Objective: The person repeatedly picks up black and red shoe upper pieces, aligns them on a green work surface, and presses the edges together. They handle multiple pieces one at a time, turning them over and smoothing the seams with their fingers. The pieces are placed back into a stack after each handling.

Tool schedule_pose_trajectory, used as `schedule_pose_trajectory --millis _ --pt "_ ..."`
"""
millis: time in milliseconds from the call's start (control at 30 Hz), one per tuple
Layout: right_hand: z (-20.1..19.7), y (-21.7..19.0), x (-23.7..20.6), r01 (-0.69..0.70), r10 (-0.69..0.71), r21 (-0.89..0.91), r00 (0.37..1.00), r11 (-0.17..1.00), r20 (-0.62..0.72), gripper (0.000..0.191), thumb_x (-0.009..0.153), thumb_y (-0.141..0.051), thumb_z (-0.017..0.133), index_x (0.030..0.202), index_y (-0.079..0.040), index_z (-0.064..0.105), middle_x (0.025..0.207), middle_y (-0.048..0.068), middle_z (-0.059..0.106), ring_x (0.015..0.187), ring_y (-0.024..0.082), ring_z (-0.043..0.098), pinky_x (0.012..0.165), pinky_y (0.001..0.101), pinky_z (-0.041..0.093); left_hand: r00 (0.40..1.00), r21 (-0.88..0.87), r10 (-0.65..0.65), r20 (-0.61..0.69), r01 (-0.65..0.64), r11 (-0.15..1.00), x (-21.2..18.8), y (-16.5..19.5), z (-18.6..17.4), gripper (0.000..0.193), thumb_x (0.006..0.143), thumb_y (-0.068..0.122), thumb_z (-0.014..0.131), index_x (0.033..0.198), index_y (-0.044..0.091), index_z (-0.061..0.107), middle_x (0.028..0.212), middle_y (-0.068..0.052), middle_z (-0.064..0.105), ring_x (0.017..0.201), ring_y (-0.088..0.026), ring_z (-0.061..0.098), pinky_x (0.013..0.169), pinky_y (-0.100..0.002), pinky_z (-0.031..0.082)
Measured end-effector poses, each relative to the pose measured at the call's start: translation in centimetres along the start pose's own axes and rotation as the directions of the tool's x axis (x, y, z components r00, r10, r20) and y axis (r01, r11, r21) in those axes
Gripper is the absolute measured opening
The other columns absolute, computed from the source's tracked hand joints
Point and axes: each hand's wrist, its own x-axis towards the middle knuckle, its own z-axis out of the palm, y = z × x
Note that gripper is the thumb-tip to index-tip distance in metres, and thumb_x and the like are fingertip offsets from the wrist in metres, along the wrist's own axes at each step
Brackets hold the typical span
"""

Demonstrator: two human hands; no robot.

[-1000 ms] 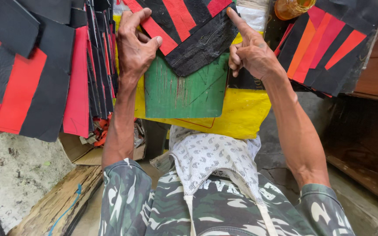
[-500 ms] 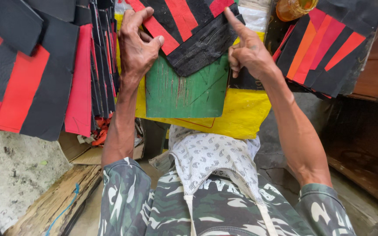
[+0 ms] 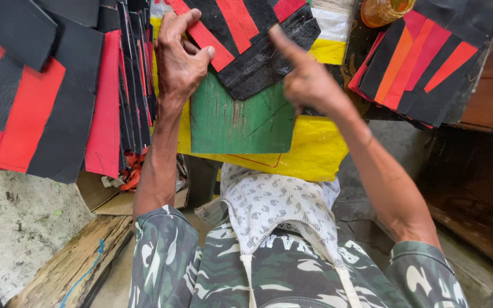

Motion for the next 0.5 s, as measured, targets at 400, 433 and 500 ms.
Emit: schedule_pose_trajectory --millis 400,433,500 --pt "1.0 0.4 0.6 0.299 -0.425 -0.497 0.891 0.814 -0.161 0.102 0.072 0.013 0.046 0.165 -0.025 0.025 0.110 0.028 0.062 0.073 0.023 0.073 0.064 0.0386 0.063 1.000 -0.006 -0.004 -0.010 0.004 1.000 0.0 0.1 0.1 0.058 0.079 -0.005 0.082 0.133 -0.005 0.063 0.118 -0.010 0.059 0.076 -0.012 0.069 0.066 -0.023 0.059" --pt "2.3 0.5 0.6 0.464 -0.620 -0.603 0.782 0.649 -0.066 0.104 0.070 0.014 0.047 0.164 -0.024 0.025 0.131 0.035 0.062 0.084 0.025 0.080 0.070 0.0379 0.066 1.000 0.001 0.005 -0.013 -0.005 1.000 0.0 0.1 0.1 0.057 0.079 -0.005 0.083 0.133 -0.005 0.064 0.118 -0.011 0.059 0.076 -0.012 0.069 0.066 -0.023 0.059" --pt "6.2 0.5 0.6 0.257 -0.342 -0.588 0.939 0.767 -0.035 0.098 0.071 0.010 0.052 0.161 -0.020 0.027 0.130 0.021 0.068 0.063 0.032 0.070 0.063 0.0413 0.060 1.000 0.019 0.020 -0.013 -0.020 1.000 0.1 0.1 0.0 0.055 0.079 -0.005 0.083 0.131 -0.005 0.065 0.117 -0.012 0.059 0.076 -0.014 0.070 0.067 -0.024 0.059"
